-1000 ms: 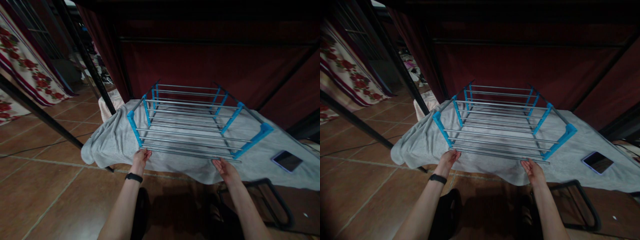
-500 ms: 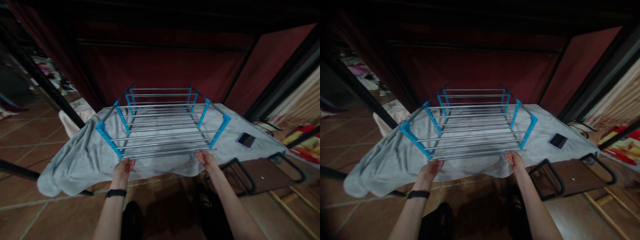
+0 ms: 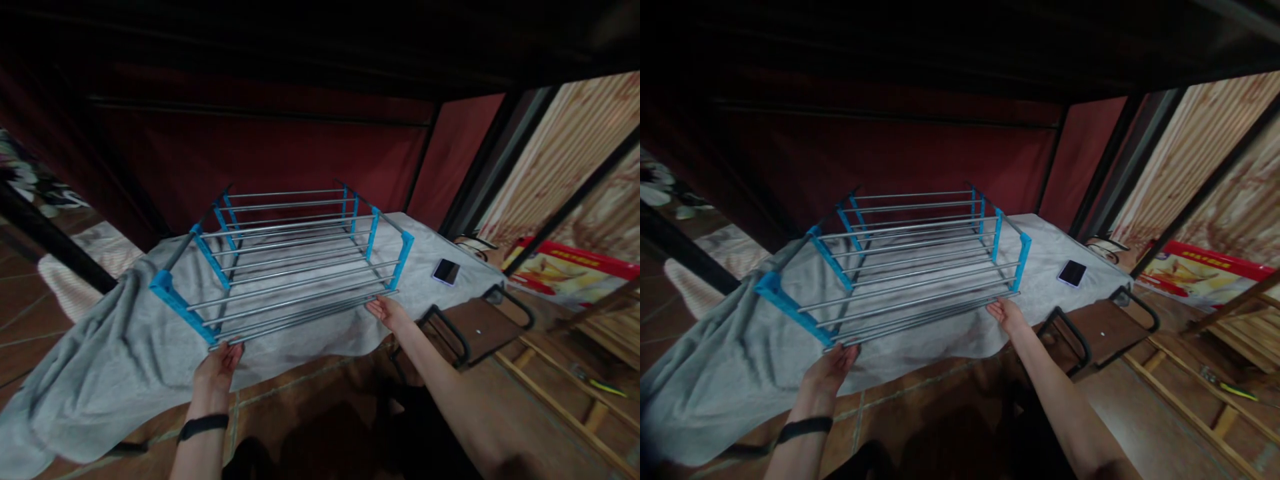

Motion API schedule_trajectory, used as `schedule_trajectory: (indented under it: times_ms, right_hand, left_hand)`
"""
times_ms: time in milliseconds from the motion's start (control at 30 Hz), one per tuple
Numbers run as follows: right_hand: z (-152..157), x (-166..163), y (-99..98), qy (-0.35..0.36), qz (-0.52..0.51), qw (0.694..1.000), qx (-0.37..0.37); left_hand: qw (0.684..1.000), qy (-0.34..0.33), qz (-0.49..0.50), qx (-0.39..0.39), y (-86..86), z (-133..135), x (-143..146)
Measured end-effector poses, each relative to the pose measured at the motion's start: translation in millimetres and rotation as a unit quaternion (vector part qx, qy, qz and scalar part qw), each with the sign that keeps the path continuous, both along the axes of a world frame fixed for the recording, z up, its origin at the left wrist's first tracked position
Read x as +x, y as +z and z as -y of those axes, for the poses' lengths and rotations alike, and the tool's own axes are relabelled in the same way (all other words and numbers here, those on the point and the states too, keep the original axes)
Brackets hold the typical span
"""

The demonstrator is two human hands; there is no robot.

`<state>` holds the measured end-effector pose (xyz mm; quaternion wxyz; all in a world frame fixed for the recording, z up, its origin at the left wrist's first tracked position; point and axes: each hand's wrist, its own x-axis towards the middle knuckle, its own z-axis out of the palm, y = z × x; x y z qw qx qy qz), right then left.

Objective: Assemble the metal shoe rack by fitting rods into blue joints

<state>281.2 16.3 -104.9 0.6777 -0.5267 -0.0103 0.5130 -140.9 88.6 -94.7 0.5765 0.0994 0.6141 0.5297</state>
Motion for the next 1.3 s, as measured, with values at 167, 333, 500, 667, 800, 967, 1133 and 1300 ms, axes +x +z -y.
schedule_trajectory:
  times_ms: [167, 333, 500, 667, 800, 967, 1133, 1300]
  right_hand:
    - [0.9, -2.0, -13.5, -0.006, 0.003, 1.000, 0.002]
    - [-3.6, 8.6, -17.5, -0.014, 0.019, 1.000, -0.005]
    - [-4.7, 19.9, -17.6, -0.021, 0.031, 0.999, -0.001]
    - [-2.6, 24.5, -20.0, -0.026, 0.036, 0.999, 0.008]
    - [-2.0, 26.3, -21.7, -0.018, 0.031, 0.999, 0.010]
    - [-1.0, 29.6, -25.0, -0.037, 0.029, 0.999, 0.009]
    - [-0.5, 31.3, -30.2, -0.027, 0.029, 0.999, 0.002]
    - [1.8, 35.9, -32.2, -0.006, 0.039, 0.999, -0.025]
  left_hand:
    - [1.000, 0.013, -0.002, -0.023, -0.8, -2.5, -2.7]
    - [1.000, 0.017, 0.016, -0.017, 1.8, 3.6, -0.7]
    - [0.999, 0.044, 0.014, -0.018, 3.6, 7.7, 5.3]
    - [0.999, 0.043, 0.011, -0.024, 9.8, 12.1, 11.5]
    - [0.999, 0.037, -0.005, -0.040, 17.7, 9.0, 5.9]
    - [0.999, 0.041, -0.015, -0.033, 19.7, -0.7, 2.6]
    - [0.999, 0.039, 0.026, -0.014, 14.7, 3.6, 14.2]
    - [0.998, 0.017, 0.065, 0.012, 10.5, 15.9, 35.4]
